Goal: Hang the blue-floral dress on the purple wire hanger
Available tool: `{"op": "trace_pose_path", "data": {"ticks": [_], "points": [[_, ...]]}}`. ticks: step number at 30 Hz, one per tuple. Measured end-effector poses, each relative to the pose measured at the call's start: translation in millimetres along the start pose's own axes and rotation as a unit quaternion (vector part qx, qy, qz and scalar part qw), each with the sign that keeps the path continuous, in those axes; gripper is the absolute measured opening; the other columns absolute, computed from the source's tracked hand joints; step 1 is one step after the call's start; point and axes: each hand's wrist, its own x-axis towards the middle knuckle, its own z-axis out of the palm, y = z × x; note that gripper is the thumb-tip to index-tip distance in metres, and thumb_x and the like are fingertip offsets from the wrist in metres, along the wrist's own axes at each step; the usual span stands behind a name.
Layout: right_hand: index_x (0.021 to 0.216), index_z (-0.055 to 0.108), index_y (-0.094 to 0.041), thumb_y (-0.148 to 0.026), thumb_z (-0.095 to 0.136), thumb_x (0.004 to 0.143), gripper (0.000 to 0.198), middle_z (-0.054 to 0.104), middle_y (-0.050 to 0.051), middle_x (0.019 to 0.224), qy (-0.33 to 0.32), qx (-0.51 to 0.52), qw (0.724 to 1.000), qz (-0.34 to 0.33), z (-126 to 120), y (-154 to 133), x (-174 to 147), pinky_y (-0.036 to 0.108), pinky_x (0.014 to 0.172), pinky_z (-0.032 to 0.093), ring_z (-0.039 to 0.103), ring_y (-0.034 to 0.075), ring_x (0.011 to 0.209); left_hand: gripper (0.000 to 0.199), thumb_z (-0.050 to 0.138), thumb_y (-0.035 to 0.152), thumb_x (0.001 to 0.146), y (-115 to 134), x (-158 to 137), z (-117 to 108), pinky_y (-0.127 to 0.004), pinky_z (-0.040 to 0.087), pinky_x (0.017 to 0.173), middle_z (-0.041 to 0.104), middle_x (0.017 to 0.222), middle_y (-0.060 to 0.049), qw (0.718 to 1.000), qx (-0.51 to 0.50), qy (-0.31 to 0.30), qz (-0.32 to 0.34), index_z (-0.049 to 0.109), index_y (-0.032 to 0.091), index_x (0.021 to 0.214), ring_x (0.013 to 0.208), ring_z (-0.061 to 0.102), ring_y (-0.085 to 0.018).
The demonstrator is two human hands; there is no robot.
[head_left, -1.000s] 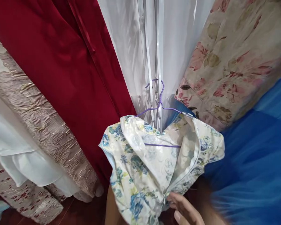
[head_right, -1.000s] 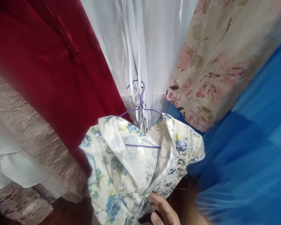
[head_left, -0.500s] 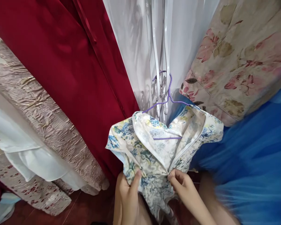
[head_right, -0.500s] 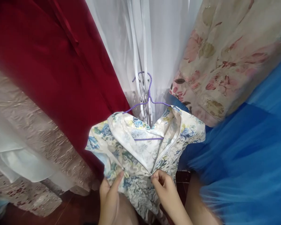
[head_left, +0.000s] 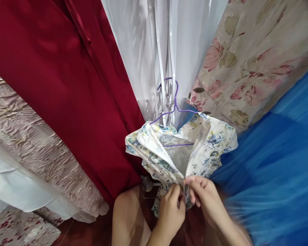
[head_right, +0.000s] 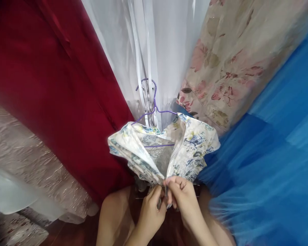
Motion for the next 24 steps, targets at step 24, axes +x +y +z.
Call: {"op": "trace_pose_path", "data": {"ticks": [24], "points": [[0.065, 0.056, -0.019, -0.028, 0.061, 0.082, 0.02, 0.055, -0.006, 0.041, -0.03, -0.088, 0.972, -0.217, 35.5, -129.7, 43.1, 0.019, 0.042, 0.03, 0.039, 0.007, 0.037, 0.021, 0.058, 0.031, 0.096, 99.9, 152.0, -147.9, -0.022, 0.042, 0.06, 0.062, 0.069, 0.0, 0.977, -0.083, 0.086, 0.177, 0.069, 0.017, 0.085, 0.061, 0.057, -0.011]]}}
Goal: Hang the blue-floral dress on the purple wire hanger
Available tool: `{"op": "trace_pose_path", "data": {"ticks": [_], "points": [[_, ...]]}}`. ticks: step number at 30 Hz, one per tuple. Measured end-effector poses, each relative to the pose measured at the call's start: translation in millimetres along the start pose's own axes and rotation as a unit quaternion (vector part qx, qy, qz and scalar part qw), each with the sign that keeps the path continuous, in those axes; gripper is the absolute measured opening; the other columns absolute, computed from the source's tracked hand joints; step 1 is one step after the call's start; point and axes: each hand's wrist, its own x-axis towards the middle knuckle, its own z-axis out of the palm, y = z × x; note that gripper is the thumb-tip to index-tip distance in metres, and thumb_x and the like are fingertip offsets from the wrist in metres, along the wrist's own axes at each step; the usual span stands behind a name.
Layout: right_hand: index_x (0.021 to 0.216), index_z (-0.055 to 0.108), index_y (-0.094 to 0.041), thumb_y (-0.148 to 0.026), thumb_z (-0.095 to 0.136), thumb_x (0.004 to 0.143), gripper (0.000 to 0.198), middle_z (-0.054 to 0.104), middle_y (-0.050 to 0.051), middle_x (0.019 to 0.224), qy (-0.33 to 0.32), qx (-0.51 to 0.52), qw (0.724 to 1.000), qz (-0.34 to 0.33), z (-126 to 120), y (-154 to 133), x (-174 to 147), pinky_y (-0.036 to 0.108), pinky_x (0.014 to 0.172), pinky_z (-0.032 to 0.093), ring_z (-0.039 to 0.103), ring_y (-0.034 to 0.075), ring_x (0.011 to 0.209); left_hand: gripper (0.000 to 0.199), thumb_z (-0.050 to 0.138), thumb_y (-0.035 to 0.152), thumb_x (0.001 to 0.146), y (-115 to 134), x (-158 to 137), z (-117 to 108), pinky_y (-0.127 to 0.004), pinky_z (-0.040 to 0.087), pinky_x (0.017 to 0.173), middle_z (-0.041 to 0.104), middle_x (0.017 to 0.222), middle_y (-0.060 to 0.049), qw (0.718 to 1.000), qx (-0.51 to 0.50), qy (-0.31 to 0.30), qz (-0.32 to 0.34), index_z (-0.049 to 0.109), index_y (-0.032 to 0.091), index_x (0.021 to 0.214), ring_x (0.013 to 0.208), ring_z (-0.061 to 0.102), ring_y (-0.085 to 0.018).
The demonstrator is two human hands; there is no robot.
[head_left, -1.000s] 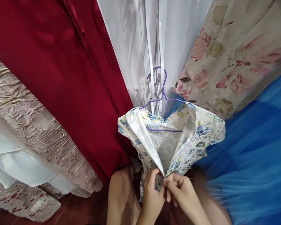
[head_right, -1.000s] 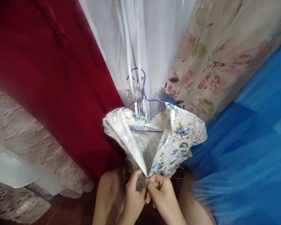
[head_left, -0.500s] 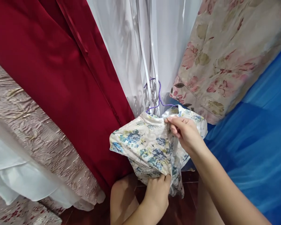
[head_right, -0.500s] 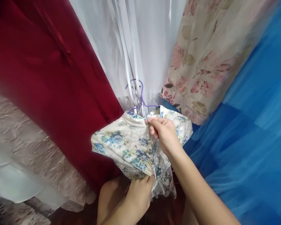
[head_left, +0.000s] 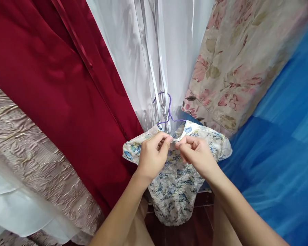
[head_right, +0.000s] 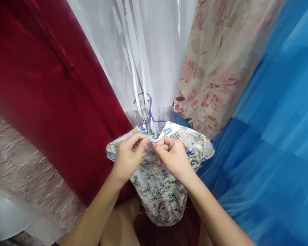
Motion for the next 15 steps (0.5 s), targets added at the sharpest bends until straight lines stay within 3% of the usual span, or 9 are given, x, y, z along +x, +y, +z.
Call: {"op": "trace_pose_path", "data": {"ticks": [4, 7, 12, 15], "points": [[0.064, 0.054, -0.02, -0.026, 0.06, 0.082, 0.02, 0.052, -0.007, 0.04, 0.019, -0.006, 1.0, 0.004, -1.5, 21.1, -3.7, 0.02, 0.043, 0.031, 0.041, 0.007, 0.036, 0.019, 0.061, 0.03, 0.094, -3.4, 5.3, 2.4, -0.022, 0.046, 0.06, 0.064, 0.067, 0.0, 0.996, -0.029, 0.087, -0.021, 0.066, 0.016, 0.083, 0.06, 0.06, -0.012], [0.064, 0.054, -0.02, -0.024, 0.06, 0.081, 0.018, 0.051, -0.007, 0.04, 0.005, -0.013, 0.999, 0.031, -4.5, 43.3, -14.6, 0.021, 0.044, 0.032, 0.042, 0.008, 0.037, 0.019, 0.066, 0.032, 0.091, -22.9, 12.5, -20.8, -0.018, 0.044, 0.055, 0.063, 0.067, 0.001, 0.969, -0.121, 0.206, -0.069, 0.066, 0.015, 0.083, 0.056, 0.057, -0.009], [0.062, 0.049, -0.021, -0.026, 0.06, 0.082, 0.024, 0.046, -0.008, 0.041, -0.027, -0.012, 0.996, 0.087, -13.5, 70.7, -43.0, 0.021, 0.044, 0.028, 0.037, 0.007, 0.038, 0.02, 0.072, 0.029, 0.086, -85.9, 11.0, -76.1, -0.016, 0.044, 0.057, 0.055, 0.064, 0.003, 0.87, -0.255, 0.397, -0.144, 0.063, 0.012, 0.079, 0.056, 0.052, -0.006], [0.062, 0.049, -0.021, -0.025, 0.059, 0.081, 0.023, 0.045, -0.009, 0.042, -0.042, -0.002, 0.992, 0.117, -14.0, 79.6, -57.8, 0.021, 0.044, 0.027, 0.037, 0.007, 0.038, 0.015, 0.068, 0.021, 0.088, -124.9, -12.5, -75.3, -0.016, 0.047, 0.065, 0.056, 0.066, 0.004, 0.795, -0.318, 0.457, -0.241, 0.06, 0.013, 0.078, 0.059, 0.054, -0.005]]}}
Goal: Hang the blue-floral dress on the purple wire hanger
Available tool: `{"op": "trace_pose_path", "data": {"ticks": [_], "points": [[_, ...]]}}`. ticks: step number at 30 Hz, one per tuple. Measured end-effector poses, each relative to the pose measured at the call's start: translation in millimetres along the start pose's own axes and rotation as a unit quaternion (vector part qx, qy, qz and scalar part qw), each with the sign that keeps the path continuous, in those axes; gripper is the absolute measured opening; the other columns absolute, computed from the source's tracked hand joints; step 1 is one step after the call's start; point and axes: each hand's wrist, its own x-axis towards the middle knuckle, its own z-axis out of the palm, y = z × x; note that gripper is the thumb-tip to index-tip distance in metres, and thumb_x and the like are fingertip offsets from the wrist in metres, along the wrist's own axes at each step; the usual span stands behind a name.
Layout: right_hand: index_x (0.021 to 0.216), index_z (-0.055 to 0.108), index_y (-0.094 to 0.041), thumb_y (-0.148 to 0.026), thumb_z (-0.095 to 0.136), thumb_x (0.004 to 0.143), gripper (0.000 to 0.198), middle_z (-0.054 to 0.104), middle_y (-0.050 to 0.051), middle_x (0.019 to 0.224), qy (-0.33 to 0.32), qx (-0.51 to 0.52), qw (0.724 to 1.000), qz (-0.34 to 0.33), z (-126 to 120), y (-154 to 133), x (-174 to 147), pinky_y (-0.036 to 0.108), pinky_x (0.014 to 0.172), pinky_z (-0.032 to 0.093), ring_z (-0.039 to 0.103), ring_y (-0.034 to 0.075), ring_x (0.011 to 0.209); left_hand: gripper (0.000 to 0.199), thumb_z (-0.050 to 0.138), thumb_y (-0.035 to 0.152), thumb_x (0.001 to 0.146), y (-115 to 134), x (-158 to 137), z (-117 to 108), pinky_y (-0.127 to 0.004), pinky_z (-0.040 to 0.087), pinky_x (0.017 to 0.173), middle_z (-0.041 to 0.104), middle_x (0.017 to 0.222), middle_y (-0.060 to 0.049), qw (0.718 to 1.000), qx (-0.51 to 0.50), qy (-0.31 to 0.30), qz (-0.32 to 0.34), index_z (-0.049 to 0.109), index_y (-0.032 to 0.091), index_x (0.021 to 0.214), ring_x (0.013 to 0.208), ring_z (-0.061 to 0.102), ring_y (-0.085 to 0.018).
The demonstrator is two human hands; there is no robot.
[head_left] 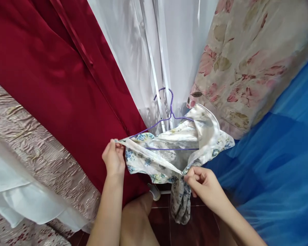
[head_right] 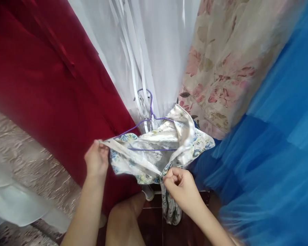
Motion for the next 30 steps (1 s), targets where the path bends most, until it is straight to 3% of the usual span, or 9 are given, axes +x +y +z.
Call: {"op": "trace_pose_path", "data": {"ticks": [3, 9, 13, 17, 21, 23, 25, 27, 30], "points": [[0.061, 0.048, -0.021, -0.022, 0.057, 0.08, 0.021, 0.047, -0.008, 0.042, -0.012, -0.006, 1.0, 0.023, -0.6, 13.2, -5.7, 0.022, 0.044, 0.026, 0.038, 0.008, 0.039, 0.015, 0.068, 0.021, 0.088, -43.9, -15.4, -26.4, -0.02, 0.049, 0.069, 0.061, 0.071, 0.001, 0.996, 0.023, 0.025, -0.081, 0.058, 0.013, 0.079, 0.061, 0.057, -0.007], [0.061, 0.045, -0.022, -0.024, 0.053, 0.085, 0.025, 0.049, -0.006, 0.043, 0.015, -0.051, 0.997, 0.049, -30.3, 58.8, -8.0, 0.023, 0.048, 0.028, 0.04, 0.01, 0.041, 0.04, 0.087, 0.039, 0.066, -98.9, -71.6, -49.3, -0.024, 0.047, 0.064, 0.062, 0.069, -0.002, 0.976, 0.085, -0.078, -0.186, 0.063, 0.01, 0.079, 0.063, 0.06, -0.013], [0.065, 0.054, -0.02, -0.03, 0.057, 0.086, 0.024, 0.058, -0.002, 0.052, 0.008, -0.162, 0.985, 0.063, -46.6, 77.0, -17.3, 0.026, 0.053, 0.036, 0.052, 0.015, 0.05, 0.039, 0.082, 0.046, 0.072, -89.6, -110.5, -31.1, -0.022, 0.044, 0.063, 0.059, 0.071, 0.0, 0.963, 0.093, -0.165, -0.189, 0.062, 0.013, 0.078, 0.065, 0.055, -0.012], [0.108, 0.067, -0.021, -0.036, 0.059, 0.09, 0.025, 0.073, 0.006, 0.091, 0.084, -0.201, 0.976, -0.029, -42.7, 54.2, -20.8, 0.033, 0.073, 0.051, 0.066, 0.023, 0.08, 0.033, 0.067, 0.047, 0.088, -63.0, -152.1, -4.2, -0.02, 0.041, 0.063, 0.057, 0.072, 0.001, 0.937, 0.158, -0.278, -0.141, 0.062, 0.016, 0.079, 0.066, 0.051, -0.011], [0.155, 0.035, -0.029, -0.044, 0.058, 0.093, 0.067, 0.056, 0.011, 0.146, 0.078, -0.157, 0.981, -0.086, -59.0, 29.7, 6.2, 0.042, 0.101, 0.049, 0.061, 0.028, 0.12, 0.031, 0.063, 0.046, 0.092, -38.2, -179.3, 6.1, -0.021, 0.042, 0.062, 0.06, 0.071, 0.0, 0.91, 0.194, -0.349, -0.108, 0.065, 0.017, 0.081, 0.065, 0.054, -0.012], [0.161, 0.015, -0.028, -0.05, 0.06, 0.091, 0.086, 0.04, 0.015, 0.159, 0.129, -0.152, 0.979, -0.041, -78.3, 30.0, 22.0, 0.048, 0.103, 0.048, 0.059, 0.032, 0.125, 0.031, 0.062, 0.046, 0.093, -28.8, -187.1, 4.6, -0.022, 0.043, 0.062, 0.06, 0.069, -0.001, 0.91, 0.183, -0.36, -0.098, 0.065, 0.017, 0.082, 0.065, 0.055, -0.013], [0.161, 0.019, -0.024, -0.054, 0.063, 0.089, 0.09, 0.033, 0.019, 0.162, 0.169, -0.157, 0.973, 0.017, -93.2, 33.3, 27.4, 0.053, 0.108, 0.043, 0.056, 0.036, 0.129, 0.03, 0.061, 0.045, 0.093, -22.8, -193.7, 2.3, -0.023, 0.044, 0.062, 0.06, 0.069, -0.002, 0.908, 0.179, -0.369, -0.091, 0.066, 0.017, 0.083, 0.065, 0.056, -0.014], [0.15, 0.045, -0.02, -0.058, 0.059, 0.09, 0.072, 0.044, 0.018, 0.155, 0.119, -0.143, 0.981, 0.051, -94.3, 33.0, 18.6, 0.053, 0.112, 0.038, 0.054, 0.036, 0.13, 0.029, 0.061, 0.043, 0.094, -21.8, -200.3, 2.1, -0.023, 0.045, 0.063, 0.06, 0.071, -0.002, 0.897, 0.19, -0.39, -0.087, 0.066, 0.016, 0.083, 0.066, 0.057, -0.014], [0.121, 0.071, -0.018, -0.057, 0.045, 0.098, 0.052, 0.069, 0.012, 0.126, -0.121, -0.065, 0.988, 0.071, -69.6, 23.3, -9.9, 0.048, 0.11, 0.041, 0.061, 0.031, 0.119, 0.028, 0.058, 0.04, 0.096, -28.3, -208.4, 7.0, -0.024, 0.046, 0.067, 0.062, 0.073, -0.002, 0.875, 0.222, -0.423, -0.081, 0.066, 0.016, 0.084, 0.069, 0.059, -0.015]]}}
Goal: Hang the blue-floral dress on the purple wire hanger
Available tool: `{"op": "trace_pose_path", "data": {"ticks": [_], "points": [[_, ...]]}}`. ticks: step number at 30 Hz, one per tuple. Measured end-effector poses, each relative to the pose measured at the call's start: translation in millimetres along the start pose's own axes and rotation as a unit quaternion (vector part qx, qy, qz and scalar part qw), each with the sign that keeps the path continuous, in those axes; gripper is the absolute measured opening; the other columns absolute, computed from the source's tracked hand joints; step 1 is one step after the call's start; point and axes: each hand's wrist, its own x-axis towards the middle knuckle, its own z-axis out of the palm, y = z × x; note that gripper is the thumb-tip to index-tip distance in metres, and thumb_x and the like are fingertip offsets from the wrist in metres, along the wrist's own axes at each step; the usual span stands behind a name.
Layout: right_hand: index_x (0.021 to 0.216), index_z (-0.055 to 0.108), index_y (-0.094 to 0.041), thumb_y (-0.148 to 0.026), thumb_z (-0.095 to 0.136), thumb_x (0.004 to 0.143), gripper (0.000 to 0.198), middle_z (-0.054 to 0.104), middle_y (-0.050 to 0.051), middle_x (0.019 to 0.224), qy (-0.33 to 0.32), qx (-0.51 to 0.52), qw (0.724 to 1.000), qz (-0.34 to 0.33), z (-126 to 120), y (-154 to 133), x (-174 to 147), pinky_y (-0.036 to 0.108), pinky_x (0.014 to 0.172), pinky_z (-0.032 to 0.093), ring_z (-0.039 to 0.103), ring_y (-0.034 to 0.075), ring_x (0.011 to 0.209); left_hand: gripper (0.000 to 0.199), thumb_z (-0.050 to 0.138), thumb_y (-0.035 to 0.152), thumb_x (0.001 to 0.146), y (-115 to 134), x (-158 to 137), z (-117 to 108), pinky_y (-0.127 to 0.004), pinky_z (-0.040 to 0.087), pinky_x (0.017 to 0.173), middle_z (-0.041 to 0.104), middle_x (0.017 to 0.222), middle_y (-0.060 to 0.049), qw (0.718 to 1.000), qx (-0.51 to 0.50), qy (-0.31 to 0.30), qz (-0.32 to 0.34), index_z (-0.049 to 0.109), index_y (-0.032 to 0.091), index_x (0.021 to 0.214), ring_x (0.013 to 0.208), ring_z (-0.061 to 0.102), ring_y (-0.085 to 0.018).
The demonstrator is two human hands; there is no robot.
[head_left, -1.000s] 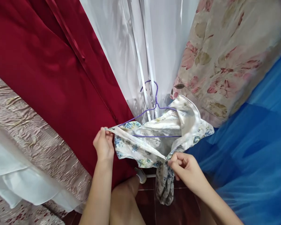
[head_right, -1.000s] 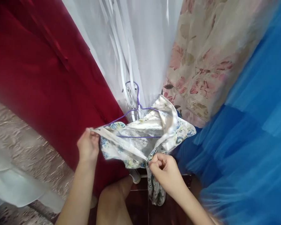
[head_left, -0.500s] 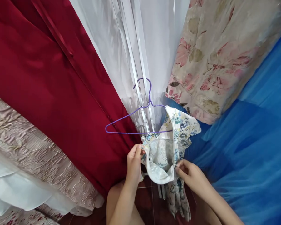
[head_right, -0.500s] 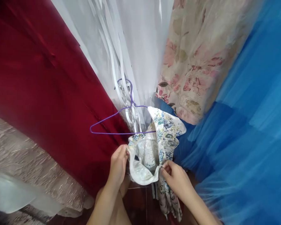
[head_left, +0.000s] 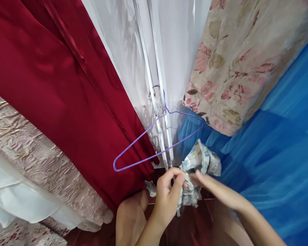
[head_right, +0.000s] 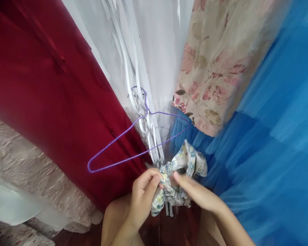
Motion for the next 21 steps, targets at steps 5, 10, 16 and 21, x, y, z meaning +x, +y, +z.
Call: {"op": "trace_pose_path", "data": {"ticks": [5, 10, 16, 21], "points": [[0.097, 0.071, -0.017, -0.029, 0.071, 0.084, 0.018, 0.069, 0.002, 0.087, -0.147, 0.046, 0.988, -0.008, 41.7, -19.0, -17.1, 0.029, 0.076, 0.053, 0.062, 0.02, 0.082, 0.035, 0.058, 0.05, 0.095, -17.0, 4.7, 0.9, -0.026, 0.047, 0.077, 0.063, 0.089, -0.004, 0.999, -0.021, -0.034, -0.003, 0.062, 0.019, 0.11, 0.082, 0.059, -0.017], [0.087, 0.066, -0.016, -0.016, 0.07, 0.076, 0.012, 0.064, 0.001, 0.084, -0.081, -0.052, 0.994, -0.059, 7.8, -41.3, -19.2, 0.025, 0.068, 0.049, 0.058, 0.018, 0.077, 0.069, 0.069, 0.056, 0.085, -53.6, -14.8, -23.0, -0.039, 0.041, 0.107, 0.06, 0.13, -0.013, 0.961, -0.076, -0.226, -0.142, 0.051, 0.018, 0.14, 0.121, 0.055, -0.029], [0.071, 0.054, -0.019, -0.01, 0.061, 0.074, 0.012, 0.056, -0.001, 0.077, 0.052, -0.202, 0.954, -0.217, -42.9, -76.0, 8.3, 0.027, 0.068, 0.042, 0.053, 0.017, 0.073, 0.032, 0.067, 0.032, 0.081, -68.4, -35.8, -79.2, -0.037, 0.049, 0.092, 0.071, 0.107, -0.008, 0.963, 0.12, -0.158, -0.185, 0.071, 0.016, 0.108, 0.104, 0.062, -0.029], [0.082, 0.057, -0.021, -0.014, 0.062, 0.076, 0.011, 0.06, 0.005, 0.107, 0.189, -0.235, 0.902, -0.308, -56.3, -76.4, 63.4, 0.032, 0.089, 0.043, 0.059, 0.025, 0.105, 0.028, 0.052, 0.026, 0.087, -35.9, -10.4, -162.6, -0.038, 0.049, 0.093, 0.073, 0.102, -0.008, 0.93, 0.348, -0.098, -0.067, 0.076, 0.02, 0.1, 0.1, 0.064, -0.027]]}}
